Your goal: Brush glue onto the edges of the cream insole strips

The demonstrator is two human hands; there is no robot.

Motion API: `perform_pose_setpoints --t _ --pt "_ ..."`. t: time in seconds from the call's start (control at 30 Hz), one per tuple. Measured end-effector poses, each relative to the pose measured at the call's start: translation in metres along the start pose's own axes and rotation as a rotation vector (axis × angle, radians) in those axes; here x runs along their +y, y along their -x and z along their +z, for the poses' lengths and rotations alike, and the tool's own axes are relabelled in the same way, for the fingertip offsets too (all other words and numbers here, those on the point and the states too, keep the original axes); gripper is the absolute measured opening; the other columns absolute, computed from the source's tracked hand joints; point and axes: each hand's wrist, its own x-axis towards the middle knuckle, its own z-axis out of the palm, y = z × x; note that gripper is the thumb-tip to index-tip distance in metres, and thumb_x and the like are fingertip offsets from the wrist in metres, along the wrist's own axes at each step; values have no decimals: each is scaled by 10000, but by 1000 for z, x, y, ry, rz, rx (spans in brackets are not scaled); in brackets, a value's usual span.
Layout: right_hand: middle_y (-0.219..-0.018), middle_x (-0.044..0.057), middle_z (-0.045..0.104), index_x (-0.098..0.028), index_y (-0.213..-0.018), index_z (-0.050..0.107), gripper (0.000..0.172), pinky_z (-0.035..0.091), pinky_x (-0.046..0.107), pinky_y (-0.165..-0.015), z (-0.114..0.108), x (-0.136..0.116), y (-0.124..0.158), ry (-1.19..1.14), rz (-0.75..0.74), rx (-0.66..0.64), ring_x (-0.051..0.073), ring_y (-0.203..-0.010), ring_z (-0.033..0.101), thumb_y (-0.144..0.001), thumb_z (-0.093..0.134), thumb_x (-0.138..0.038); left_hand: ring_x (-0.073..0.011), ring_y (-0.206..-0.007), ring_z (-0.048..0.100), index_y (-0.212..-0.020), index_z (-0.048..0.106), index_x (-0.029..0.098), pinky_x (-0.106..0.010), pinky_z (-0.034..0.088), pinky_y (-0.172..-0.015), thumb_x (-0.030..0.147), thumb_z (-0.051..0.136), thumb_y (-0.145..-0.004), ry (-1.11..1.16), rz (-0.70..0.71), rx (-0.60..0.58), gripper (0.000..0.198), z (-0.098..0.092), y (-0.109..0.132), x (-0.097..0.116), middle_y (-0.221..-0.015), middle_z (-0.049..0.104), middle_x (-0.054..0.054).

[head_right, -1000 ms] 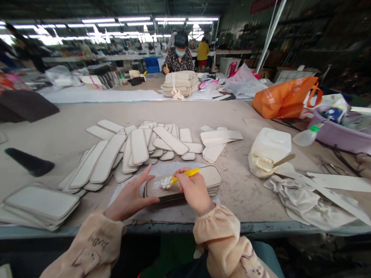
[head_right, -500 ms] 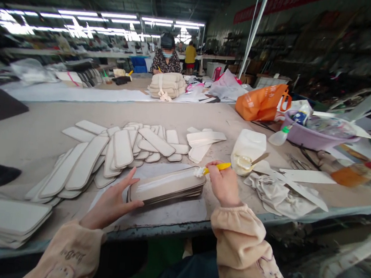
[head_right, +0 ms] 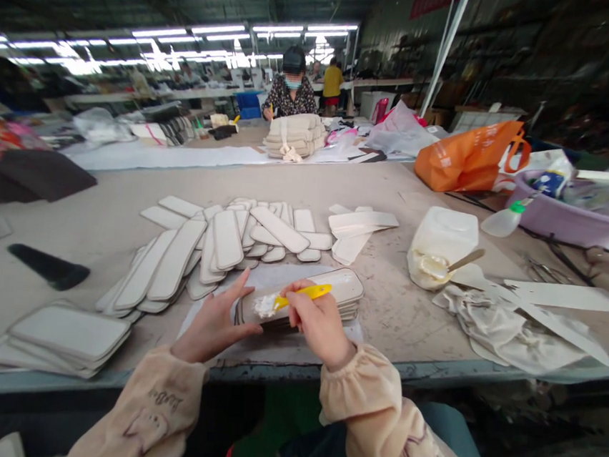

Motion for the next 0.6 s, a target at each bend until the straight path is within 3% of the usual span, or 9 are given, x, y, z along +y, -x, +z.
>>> perform_pose_setpoints --t 0.1,0.2,0.4,0.6 --pt "-432 -66 460 -181 -790 582 176 286 229 -438 9 8 -2 15 17 -43 86 -398 370 -804 478 -323 -293 -1293 478 -1521 163 247 -520 205 -1127 442 774 -652 -11 -6 -2 1080 0 0 0 -1340 588 -111" --pt "-424 -66 454 -183 -761 590 171 280 232 -441 1 10 -5 76 21 -20 85 -399 369 -793 469 -300 -297 -1279 494 -1521 159 281 -534 182 -1132 450 767 -663 -20 -16 -16 1065 -1 0 0 -1324 605 -87" --pt "-421 -58 458 -178 -723 620 191 281 259 -456 -50 1 -11 234 49 190 99 -401 371 -765 482 -303 -290 -1299 477 -1527 118 302 -497 210 -1125 471 729 -691 -44 -14 -39 1048 -3 0 2 -1338 598 -59" --pt "-451 -32 493 -184 -653 622 217 367 279 -593 -101 -13 -5 408 10 444 140 -508 484 -745 471 -310 -298 -1297 477 -1532 112 276 -449 296 -1080 468 692 -716 -63 -60 -71 1019 -8 -1 7 -1358 584 -49"
